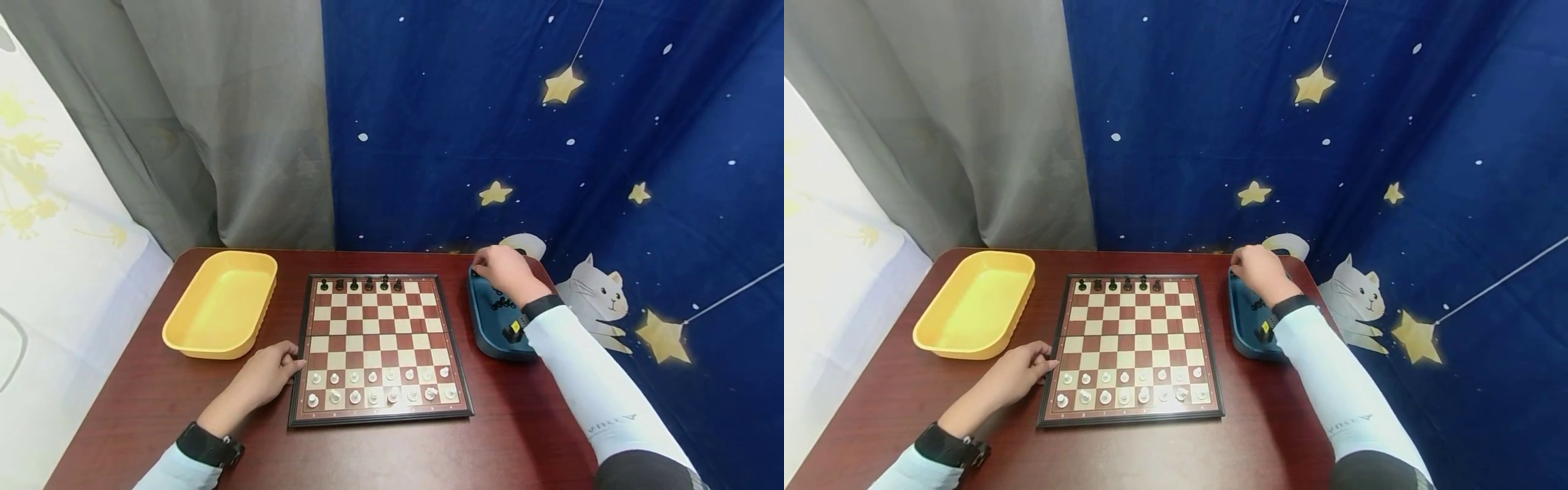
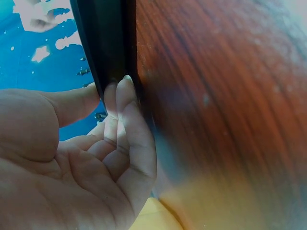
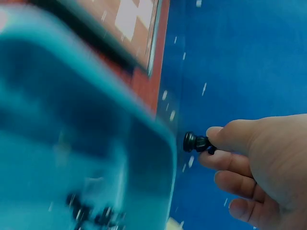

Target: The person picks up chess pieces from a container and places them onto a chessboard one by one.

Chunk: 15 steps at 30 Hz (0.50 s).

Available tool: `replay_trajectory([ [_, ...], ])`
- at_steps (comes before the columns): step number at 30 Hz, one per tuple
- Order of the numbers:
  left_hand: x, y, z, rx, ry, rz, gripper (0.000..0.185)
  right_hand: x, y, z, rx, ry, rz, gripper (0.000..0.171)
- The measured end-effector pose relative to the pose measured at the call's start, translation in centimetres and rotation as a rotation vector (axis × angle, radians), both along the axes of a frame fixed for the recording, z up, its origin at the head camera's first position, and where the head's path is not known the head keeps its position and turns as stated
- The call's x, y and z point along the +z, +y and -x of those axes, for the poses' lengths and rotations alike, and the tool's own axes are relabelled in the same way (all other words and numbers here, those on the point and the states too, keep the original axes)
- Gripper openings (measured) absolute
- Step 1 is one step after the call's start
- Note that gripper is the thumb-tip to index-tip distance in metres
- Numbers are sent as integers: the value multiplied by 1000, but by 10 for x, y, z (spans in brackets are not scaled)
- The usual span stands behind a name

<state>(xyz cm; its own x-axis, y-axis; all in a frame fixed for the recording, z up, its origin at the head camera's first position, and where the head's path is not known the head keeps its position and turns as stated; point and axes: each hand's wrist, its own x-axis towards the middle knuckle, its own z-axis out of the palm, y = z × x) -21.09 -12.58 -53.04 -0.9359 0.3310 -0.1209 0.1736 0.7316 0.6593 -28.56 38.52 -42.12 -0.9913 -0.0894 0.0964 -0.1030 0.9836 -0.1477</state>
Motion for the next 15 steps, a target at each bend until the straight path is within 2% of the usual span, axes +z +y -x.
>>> replay_trajectory([
  [7,-1,0,0,3,-3,0,26,-2,-51,20,77,5,5,11],
  [15,1,-1,0,6,6,7,25,-7,-96,34,177,-7,15,13],
])
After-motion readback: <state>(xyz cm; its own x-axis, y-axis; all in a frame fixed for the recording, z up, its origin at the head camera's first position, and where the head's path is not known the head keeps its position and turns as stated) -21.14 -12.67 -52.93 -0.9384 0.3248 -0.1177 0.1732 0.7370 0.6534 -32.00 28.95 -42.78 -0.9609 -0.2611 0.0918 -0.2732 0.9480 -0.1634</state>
